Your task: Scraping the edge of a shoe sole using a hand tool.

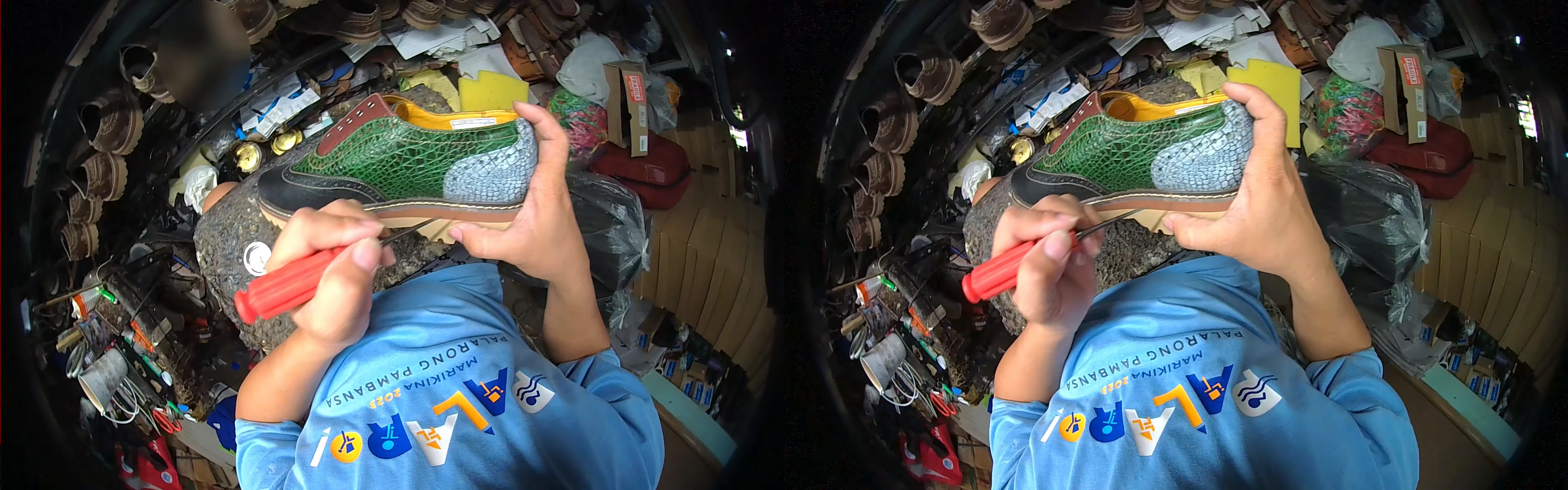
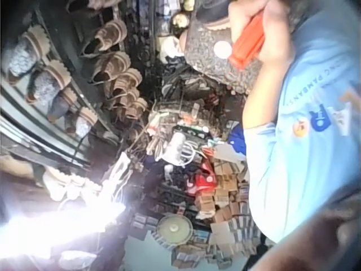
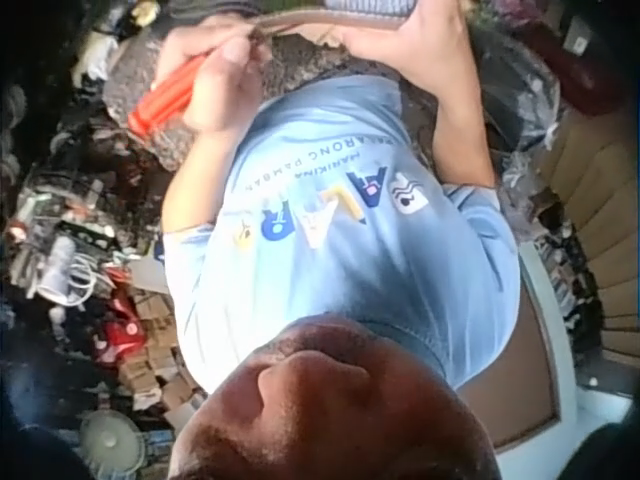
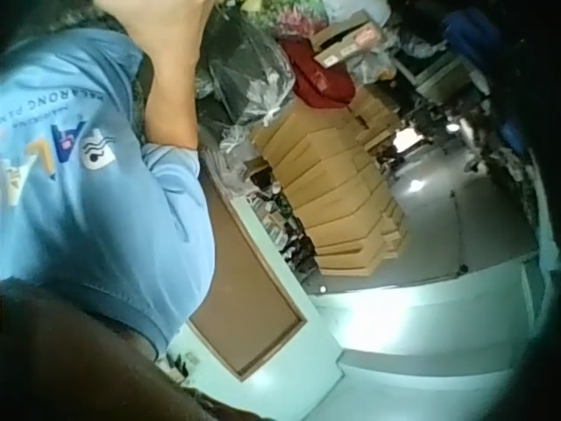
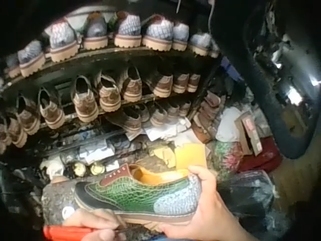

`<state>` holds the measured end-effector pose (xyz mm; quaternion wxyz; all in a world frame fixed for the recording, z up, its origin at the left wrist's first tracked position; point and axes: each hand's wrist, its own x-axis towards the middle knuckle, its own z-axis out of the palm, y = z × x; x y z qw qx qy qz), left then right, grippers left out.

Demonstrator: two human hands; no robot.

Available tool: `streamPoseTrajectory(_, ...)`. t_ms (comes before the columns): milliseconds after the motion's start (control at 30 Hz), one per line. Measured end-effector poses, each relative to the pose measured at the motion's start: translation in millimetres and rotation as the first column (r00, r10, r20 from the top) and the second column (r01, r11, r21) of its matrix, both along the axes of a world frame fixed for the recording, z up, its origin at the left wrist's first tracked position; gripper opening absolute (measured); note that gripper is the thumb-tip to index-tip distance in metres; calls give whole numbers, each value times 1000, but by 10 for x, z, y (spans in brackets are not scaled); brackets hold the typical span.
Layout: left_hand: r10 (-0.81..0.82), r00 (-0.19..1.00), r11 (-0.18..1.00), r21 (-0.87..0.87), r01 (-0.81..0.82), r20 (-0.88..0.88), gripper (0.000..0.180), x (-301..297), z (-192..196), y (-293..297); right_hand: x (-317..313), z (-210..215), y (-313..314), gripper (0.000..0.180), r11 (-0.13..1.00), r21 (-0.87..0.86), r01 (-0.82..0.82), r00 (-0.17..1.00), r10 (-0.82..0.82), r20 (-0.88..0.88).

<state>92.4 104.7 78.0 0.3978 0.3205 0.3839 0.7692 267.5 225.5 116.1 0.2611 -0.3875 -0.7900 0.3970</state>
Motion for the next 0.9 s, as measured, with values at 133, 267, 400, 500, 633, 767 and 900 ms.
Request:
streamPoseTrajectory(133, -19, 980, 999, -42, 28, 199, 8, 135, -35, 101, 67, -55, 16, 111, 999, -26, -28, 999, 28, 16)
streamPoseTrajectory(267, 19, 971, 995, -96, 5, 239, 8, 208, -23, 119, 82, -49, 32, 113, 998, 29, -49, 998, 48, 39)
streamPoseTrajectory(400, 18, 999, 984, -176, -11, 40, 13, 215, 44, 129, 82, -54, 36, 113, 999, 20, -43, 998, 42, 35)
streamPoseTrajectory(500, 22, 1000, 985, -171, -19, 14, 13, 228, 50, 131, 80, -58, 32, 112, 999, 14, -34, 998, 33, 57)
streamPoseTrajectory(633, 33, 999, 983, -181, -37, -26, 13, 235, 35, 123, 59, -64, 6, 105, 1000, -20, 20, 1000, -21, -18)
streamPoseTrajectory(767, 18, 999, 988, -153, -23, -36, 12, 230, 15, 105, 71, -69, 7, 105, 1000, -7, 18, 1000, -18, -7)
streamPoseTrajectory(900, 9, 996, 997, -75, -16, -93, 11, 221, -121, 84, 53, -75, 1, 104, 999, -44, 20, 998, -23, -55)
